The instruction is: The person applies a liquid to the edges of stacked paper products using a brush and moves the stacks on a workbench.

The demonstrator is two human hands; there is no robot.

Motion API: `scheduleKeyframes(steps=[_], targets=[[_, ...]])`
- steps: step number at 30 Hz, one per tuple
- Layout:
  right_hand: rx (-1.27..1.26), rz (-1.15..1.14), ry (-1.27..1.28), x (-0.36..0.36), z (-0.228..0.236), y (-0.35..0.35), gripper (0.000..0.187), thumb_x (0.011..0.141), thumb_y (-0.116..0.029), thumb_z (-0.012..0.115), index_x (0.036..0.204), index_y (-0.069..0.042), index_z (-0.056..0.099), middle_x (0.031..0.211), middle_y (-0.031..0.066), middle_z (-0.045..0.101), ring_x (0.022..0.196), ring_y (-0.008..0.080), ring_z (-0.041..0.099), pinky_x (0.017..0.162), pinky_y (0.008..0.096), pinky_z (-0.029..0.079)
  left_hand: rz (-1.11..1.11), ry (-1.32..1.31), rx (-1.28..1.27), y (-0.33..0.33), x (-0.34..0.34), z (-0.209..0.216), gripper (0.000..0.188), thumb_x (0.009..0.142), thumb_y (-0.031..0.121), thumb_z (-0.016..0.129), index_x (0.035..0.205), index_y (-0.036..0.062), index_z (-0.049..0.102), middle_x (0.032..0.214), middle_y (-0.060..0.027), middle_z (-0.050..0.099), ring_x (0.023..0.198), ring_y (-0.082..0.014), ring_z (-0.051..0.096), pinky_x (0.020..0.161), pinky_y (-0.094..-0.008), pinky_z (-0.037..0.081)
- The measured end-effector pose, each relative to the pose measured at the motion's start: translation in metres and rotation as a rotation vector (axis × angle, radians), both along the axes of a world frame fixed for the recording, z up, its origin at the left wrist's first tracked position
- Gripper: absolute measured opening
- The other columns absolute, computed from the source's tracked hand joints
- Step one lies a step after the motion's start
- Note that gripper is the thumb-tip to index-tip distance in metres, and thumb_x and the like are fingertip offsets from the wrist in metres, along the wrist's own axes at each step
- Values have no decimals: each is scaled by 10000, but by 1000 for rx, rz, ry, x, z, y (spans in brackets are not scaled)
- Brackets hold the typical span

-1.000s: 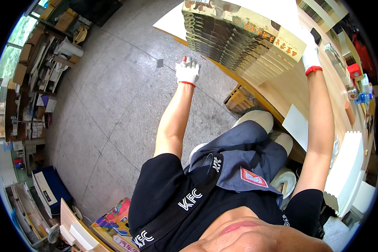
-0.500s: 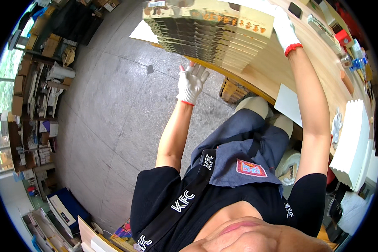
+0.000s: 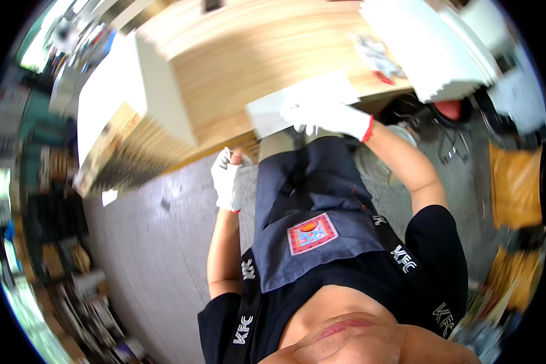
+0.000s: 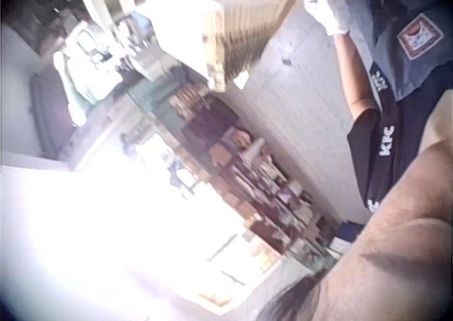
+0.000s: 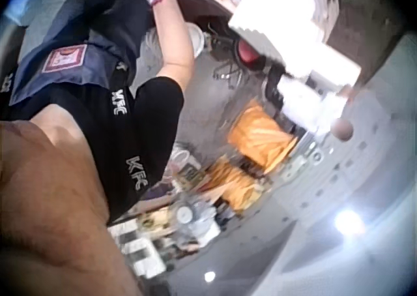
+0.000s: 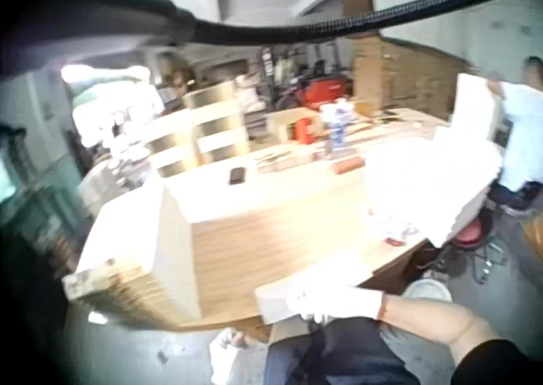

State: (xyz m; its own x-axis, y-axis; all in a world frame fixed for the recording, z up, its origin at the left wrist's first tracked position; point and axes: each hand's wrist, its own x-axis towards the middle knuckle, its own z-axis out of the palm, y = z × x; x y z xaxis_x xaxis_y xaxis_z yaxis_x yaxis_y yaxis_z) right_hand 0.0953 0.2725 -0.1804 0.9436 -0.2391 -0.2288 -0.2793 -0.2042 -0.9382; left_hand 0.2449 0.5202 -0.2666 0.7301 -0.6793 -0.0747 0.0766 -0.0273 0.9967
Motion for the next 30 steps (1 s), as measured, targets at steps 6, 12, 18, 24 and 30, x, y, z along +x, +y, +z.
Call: scheduleKeyframes(steps=[6,12,18,24,30], targets=[[-74,-217,148,-113,-14,-25,398,930,-456,570,1129,-115,620,813,13,634,644,93,594,567,253,496,-614,4,-188,-159,-64,85,535,1002,347,527,1415,17,443,1095,-60,619,948,-140,593,877,-281,458],[30,-310,47,-175,-25,-35,350,987,-414,525,1118,-98,599,850,9,632,685,83,585,630,250,495,-917,618,-67,-321,-169,136,489,1025,416,412,1364,64,393,1196,-122,560,878,-230,575,860,-393,504],[145,-357,51,-204,-36,-45,414,935,-447,572,1109,-72,593,857,22,629,681,92,597,629,239,493,-879,859,26,-398,-213,150,632,1019,506,333,1300,-59,366,1141,-121,530,858,-244,542,804,-402,517],[198,-379,10,-227,-50,-55,396,926,-410,580,1111,-60,593,850,21,628,684,87,594,629,236,490,-910,801,150,-420,-207,148,605,1011,496,336,1258,-54,387,1132,-125,542,831,-302,572,756,-404,527],[229,-404,-47,-232,-41,-60,358,922,-404,588,1095,-91,609,822,1,623,682,69,580,631,227,485,-733,1015,203,-428,-210,160,461,1005,402,382,1162,-29,431,1105,-126,547,787,-305,575,703,-386,538]])
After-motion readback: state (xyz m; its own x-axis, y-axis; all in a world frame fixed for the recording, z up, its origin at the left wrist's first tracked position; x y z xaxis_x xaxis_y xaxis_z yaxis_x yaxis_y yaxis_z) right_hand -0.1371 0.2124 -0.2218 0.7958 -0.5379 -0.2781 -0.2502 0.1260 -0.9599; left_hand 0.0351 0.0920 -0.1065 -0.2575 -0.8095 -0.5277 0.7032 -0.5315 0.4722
